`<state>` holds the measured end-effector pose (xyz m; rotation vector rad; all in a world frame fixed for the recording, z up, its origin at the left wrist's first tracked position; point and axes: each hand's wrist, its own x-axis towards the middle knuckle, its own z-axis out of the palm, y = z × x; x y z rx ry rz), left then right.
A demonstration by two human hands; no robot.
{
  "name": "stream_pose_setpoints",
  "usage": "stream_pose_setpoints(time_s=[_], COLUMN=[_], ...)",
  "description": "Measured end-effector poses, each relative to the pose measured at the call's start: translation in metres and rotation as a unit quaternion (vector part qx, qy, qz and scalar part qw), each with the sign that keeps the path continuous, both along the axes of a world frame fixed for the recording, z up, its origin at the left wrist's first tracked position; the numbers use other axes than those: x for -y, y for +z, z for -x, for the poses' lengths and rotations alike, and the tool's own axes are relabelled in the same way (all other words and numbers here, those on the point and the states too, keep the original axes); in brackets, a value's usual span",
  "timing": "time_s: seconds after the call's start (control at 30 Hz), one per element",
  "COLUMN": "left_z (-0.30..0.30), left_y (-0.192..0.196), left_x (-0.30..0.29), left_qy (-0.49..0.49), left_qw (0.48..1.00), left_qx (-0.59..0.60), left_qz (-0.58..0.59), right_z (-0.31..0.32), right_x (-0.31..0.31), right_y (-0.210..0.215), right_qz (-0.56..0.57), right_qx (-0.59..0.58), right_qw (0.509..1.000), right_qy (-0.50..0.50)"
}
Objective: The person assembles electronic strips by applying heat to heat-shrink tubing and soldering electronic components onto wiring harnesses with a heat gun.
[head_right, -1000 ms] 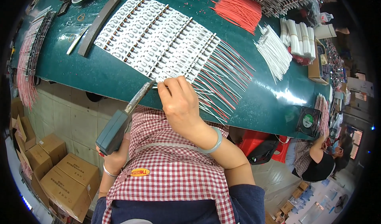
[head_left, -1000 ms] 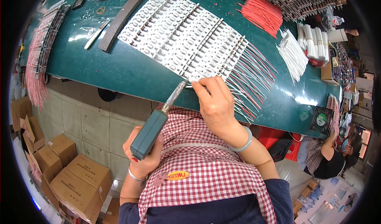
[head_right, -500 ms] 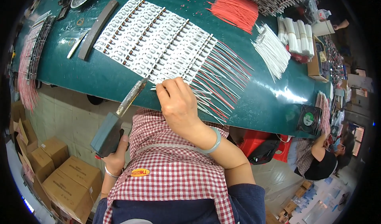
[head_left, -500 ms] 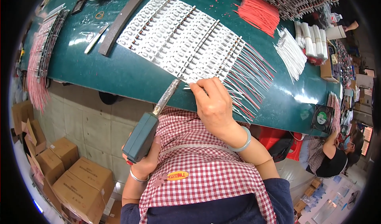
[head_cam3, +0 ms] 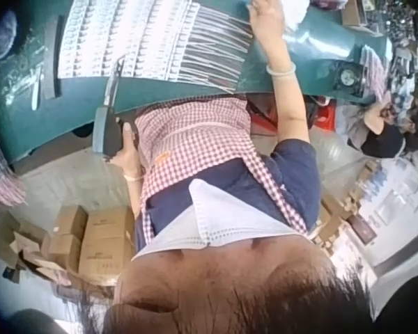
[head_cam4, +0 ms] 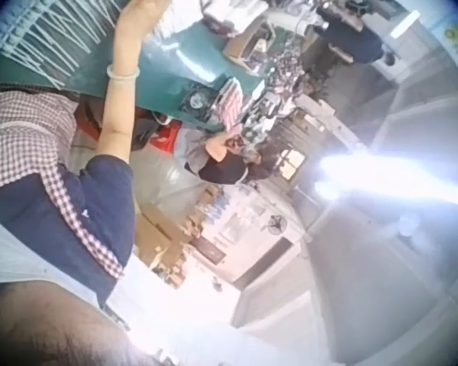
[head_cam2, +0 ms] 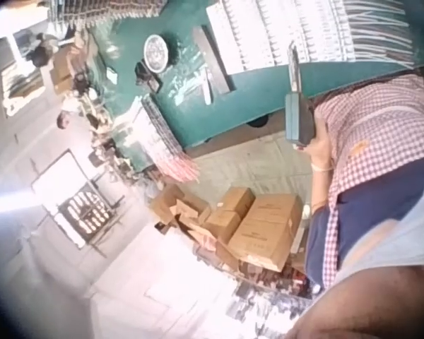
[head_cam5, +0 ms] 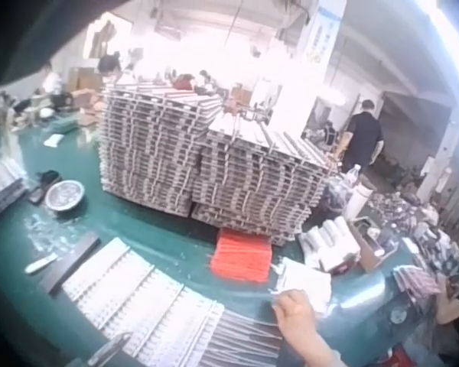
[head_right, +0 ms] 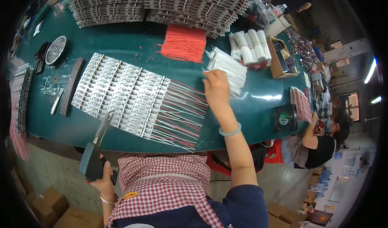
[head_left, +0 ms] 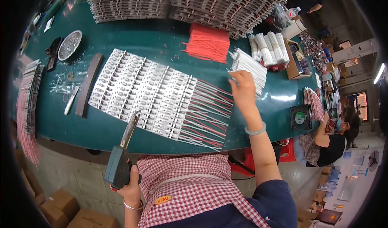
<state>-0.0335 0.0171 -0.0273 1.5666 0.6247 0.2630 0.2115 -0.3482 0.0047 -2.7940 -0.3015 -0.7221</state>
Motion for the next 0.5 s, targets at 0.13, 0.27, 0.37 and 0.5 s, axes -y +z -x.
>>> stream_pose_setpoints(time_s=[0.13, 0.27, 0.37, 0.5], left_z=[-0.015, -0.016, -0.025, -0.029], left_y=[-0.002, -0.004, 0.003, -0.003], left_x=[0.011, 0.009, 0.017, 0.017], left_qy=[0.007, -0.015, 0.013, 0.016], left_qw=[0.993, 0.993, 0.994, 0.996], left_qx=[0.084, 0.063, 0.062, 0.052], left_qz=[-0.077, -0.103, -0.085, -0.075], right_z=[-0.055, -0.120, -0.144, -0.150], right_x=[-0.041, -0.054, -0.060, -0.061], right_y=[0.001, -0.011, -0.021, -0.025], right_qz=[-0.032, 0.010, 0.064, 0.059], right_qx=[0.041, 0.113, 0.069, 0.062], right_qw=[0.988, 0.981, 0.986, 0.987], right_qy=[0.144, 0.154, 0.137, 0.137])
